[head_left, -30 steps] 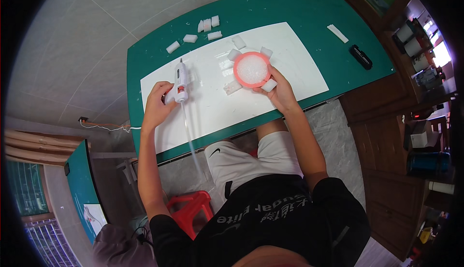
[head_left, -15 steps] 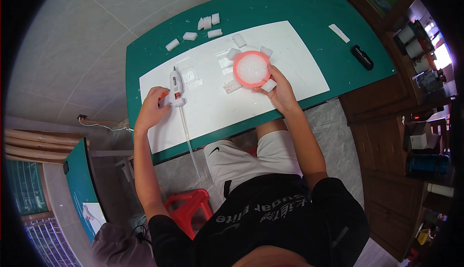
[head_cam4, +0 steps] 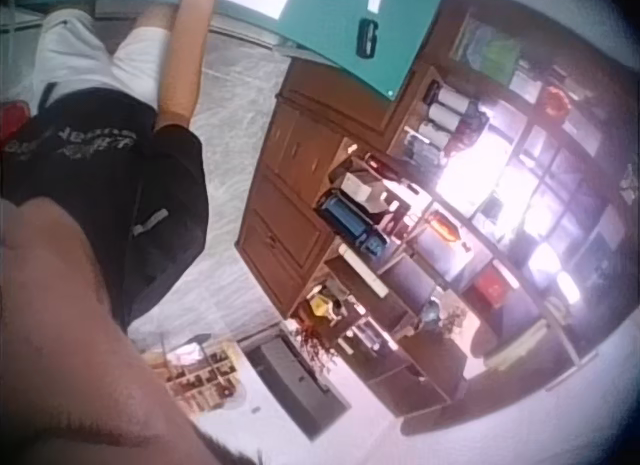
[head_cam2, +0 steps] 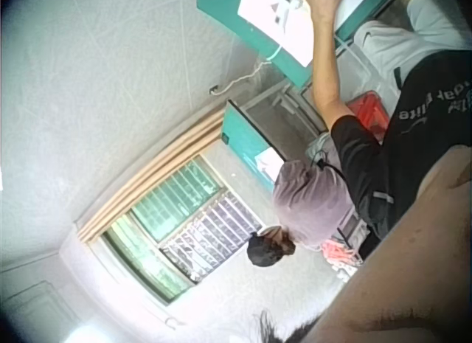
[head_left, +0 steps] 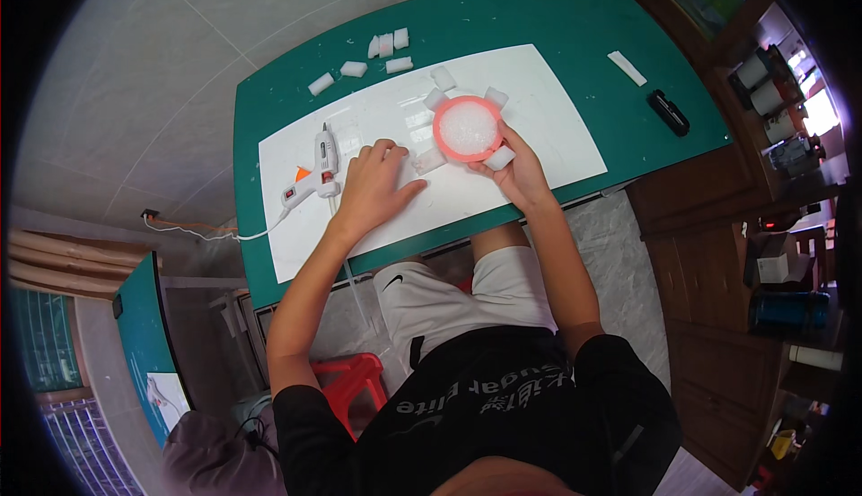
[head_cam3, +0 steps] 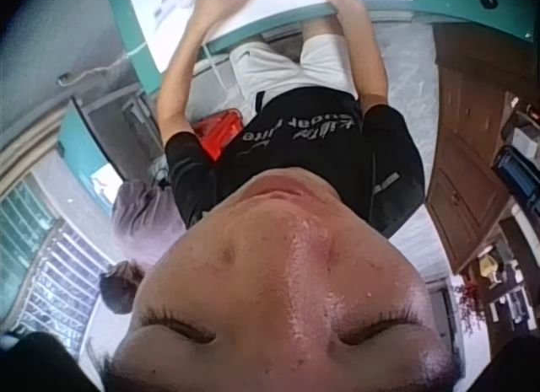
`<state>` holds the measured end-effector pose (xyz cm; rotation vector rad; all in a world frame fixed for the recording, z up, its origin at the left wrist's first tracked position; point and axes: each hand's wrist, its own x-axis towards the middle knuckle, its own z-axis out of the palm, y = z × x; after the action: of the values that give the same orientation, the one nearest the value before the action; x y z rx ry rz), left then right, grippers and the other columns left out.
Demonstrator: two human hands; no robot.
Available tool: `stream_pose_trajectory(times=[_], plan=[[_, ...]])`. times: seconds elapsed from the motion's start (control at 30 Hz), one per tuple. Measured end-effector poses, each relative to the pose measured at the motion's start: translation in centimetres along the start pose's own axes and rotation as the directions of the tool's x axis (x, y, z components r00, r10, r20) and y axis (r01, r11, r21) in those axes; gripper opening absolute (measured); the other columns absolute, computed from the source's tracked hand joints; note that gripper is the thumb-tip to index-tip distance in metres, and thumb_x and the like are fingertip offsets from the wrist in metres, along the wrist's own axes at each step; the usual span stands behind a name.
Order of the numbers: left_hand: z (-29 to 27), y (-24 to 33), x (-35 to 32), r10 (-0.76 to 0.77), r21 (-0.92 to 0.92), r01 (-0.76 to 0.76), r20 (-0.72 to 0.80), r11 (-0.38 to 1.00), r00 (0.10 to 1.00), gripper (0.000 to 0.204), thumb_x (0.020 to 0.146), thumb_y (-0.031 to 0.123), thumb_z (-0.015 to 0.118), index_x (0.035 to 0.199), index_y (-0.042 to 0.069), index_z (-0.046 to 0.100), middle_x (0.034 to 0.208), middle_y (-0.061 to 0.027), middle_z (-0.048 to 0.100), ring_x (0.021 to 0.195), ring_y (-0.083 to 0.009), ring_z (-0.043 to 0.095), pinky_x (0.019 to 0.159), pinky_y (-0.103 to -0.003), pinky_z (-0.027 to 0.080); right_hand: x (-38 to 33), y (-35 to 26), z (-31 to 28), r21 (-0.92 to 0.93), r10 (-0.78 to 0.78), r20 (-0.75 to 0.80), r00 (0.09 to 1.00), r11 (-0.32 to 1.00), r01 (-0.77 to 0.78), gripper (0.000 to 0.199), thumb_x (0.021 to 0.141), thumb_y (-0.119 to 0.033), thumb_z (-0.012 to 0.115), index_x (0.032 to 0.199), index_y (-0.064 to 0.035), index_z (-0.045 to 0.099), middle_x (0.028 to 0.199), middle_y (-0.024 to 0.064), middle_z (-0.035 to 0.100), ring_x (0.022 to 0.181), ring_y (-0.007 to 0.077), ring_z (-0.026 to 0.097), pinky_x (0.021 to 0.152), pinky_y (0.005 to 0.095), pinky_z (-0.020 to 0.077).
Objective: Assembling small foam pieces onto a pink ring using a hot glue gun.
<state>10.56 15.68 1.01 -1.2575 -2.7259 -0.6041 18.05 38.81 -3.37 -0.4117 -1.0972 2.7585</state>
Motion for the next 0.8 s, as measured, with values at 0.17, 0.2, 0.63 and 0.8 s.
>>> stream_pose_trajectory(times=[0.17, 0.2, 0.63, 0.8], plan=[[1.6, -0.2, 0.8, 0.014, 0.027, -0.014, -0.004, 1.0, 1.0, 0.041, 0.078, 0.026, 0.075, 0.108, 0.0, 0.064, 0.113, -0.0164, 0.06, 0.104, -0.0338, 0.056, 0.089, -0.041, 0.046, 0.5, 0.0, -0.8, 0.059, 0.032, 0.061, 0.998, 0.998, -0.035, 0.044, 0.102, -0.032, 0.05, 0.136, -0.0036, 0.046, 0.131, 0.0116, 0.052, 0.121, 0.0246, 0.054, 0.085, 0.0441, 0.0567], [1.6, -0.3, 0.8, 0.017, -0.009, -0.018, -0.018, 1.0, 1.0, 0.038, 0.078, 0.025, 0.075, 0.106, 0.0, 0.065, 0.112, -0.0166, 0.062, 0.103, -0.0338, 0.057, 0.088, -0.041, 0.046, 0.5, 0.0, -0.9, 0.057, 0.031, 0.063, 0.998, 0.998, -0.035, 0.044, 0.102, -0.032, 0.05, 0.136, -0.0042, 0.046, 0.132, 0.0114, 0.052, 0.12, 0.0245, 0.054, 0.086, 0.0441, 0.0562], [0.0, 1.4, 0.5, 0.032, -0.197, -0.085, -0.255, 0.977, 0.966, 0.032, 0.082, 0.018, 0.071, 0.108, 0.001, 0.065, 0.098, -0.0166, 0.069, 0.088, -0.0298, 0.067, 0.081, -0.038, 0.052, 0.4, -0.5, -0.9, 0.102, 0.07, 0.094, 0.993, 0.992, -0.079, 0.045, 0.103, -0.035, 0.046, 0.137, -0.0057, 0.044, 0.131, 0.0124, 0.053, 0.117, 0.0242, 0.056, 0.088, 0.0405, 0.053], [0.2, 1.9, 0.7, 0.007, -0.332, -0.085, -0.229, 0.94, 0.973, 0.031, 0.082, 0.014, 0.07, 0.109, 0.001, 0.064, 0.098, -0.0153, 0.069, 0.088, -0.0266, 0.068, 0.079, -0.034, 0.054, -0.4, -1.1, 0.1, 0.132, 0.085, 0.085, 0.993, 0.987, -0.096, 0.042, 0.104, -0.033, 0.043, 0.135, -0.0052, 0.045, 0.129, 0.0125, 0.055, 0.114, 0.0229, 0.058, 0.084, 0.0373, 0.055]])
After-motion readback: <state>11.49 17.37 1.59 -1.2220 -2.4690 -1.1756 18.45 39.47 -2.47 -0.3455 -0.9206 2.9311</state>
